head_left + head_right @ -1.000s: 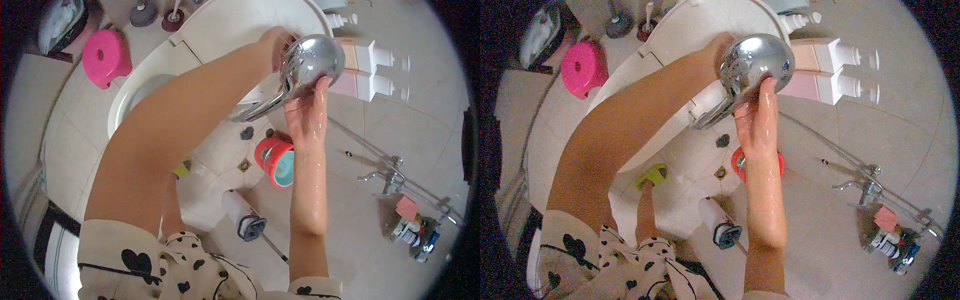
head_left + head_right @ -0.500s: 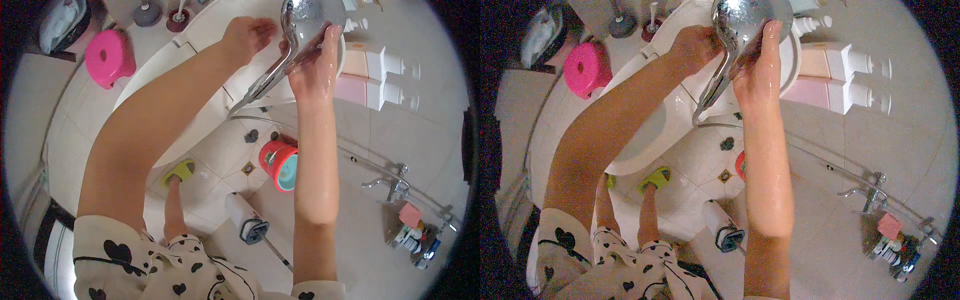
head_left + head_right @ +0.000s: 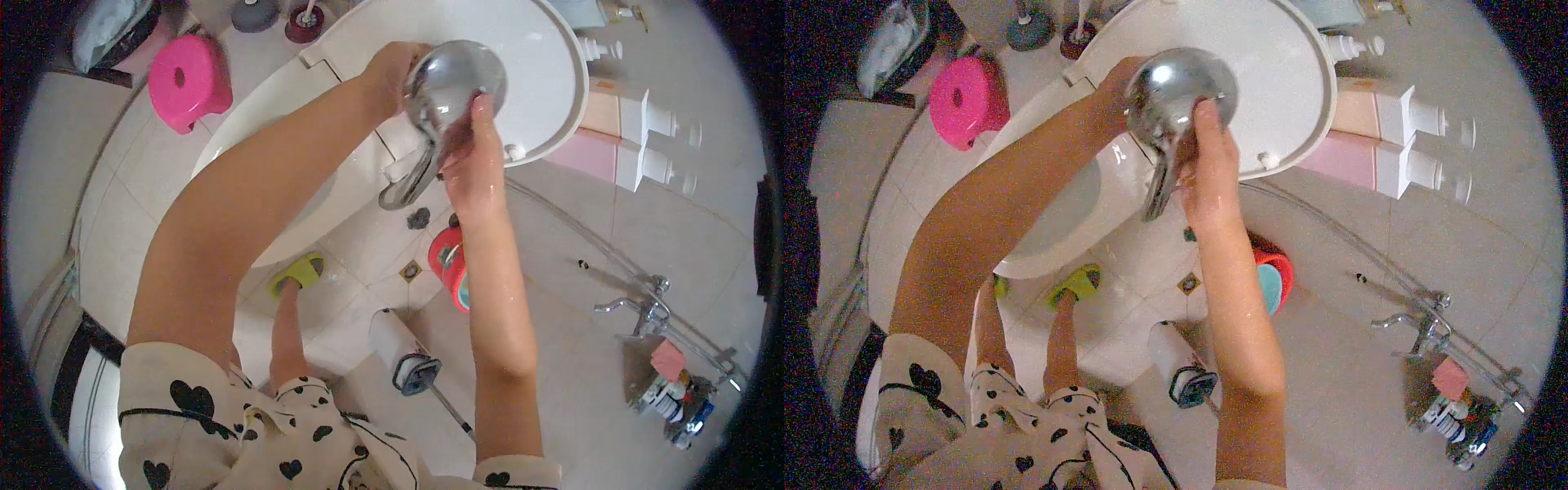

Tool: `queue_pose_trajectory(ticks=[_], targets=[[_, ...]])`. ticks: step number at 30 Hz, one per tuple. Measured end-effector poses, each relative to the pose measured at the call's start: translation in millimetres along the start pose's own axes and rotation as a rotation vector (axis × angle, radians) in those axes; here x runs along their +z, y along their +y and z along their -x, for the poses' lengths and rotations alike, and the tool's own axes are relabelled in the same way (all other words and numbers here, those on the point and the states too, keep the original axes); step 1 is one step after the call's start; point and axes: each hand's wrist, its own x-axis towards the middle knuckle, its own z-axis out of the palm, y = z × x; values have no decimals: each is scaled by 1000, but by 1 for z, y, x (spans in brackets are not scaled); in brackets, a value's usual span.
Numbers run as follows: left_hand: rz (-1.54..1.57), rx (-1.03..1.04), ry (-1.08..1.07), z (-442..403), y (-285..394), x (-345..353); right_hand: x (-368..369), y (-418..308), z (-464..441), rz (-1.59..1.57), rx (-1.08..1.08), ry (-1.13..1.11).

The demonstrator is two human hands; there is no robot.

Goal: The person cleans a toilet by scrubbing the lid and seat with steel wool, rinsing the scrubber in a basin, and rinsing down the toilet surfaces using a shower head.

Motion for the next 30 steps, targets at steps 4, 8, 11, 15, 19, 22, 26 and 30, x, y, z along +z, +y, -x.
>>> queue_pose_trajectory(ticks=[4,8,11,15,19,22,26,30], targets=[[81,74,-37,-15,-12,2,-15,-16,-1,6,-137,84],[-22,53,13,-11,-10,13,-14,-31,-1,-98,-297,110],[160,-90,18,-3,-10,15,-27,-46,8,-94,-349,162],[124,-119,19,4,-17,20,-46,-57,19,-105,-440,199],[128,-127,-21,6,-34,32,-57,-54,33,-75,-381,235],[144,-119,-110,5,-49,40,-74,-35,37,-93,-290,291],[123,-198,-135,10,-59,51,-100,0,39,-122,-209,307],[139,-251,-135,11,-72,51,-96,20,48,-116,-165,368]])
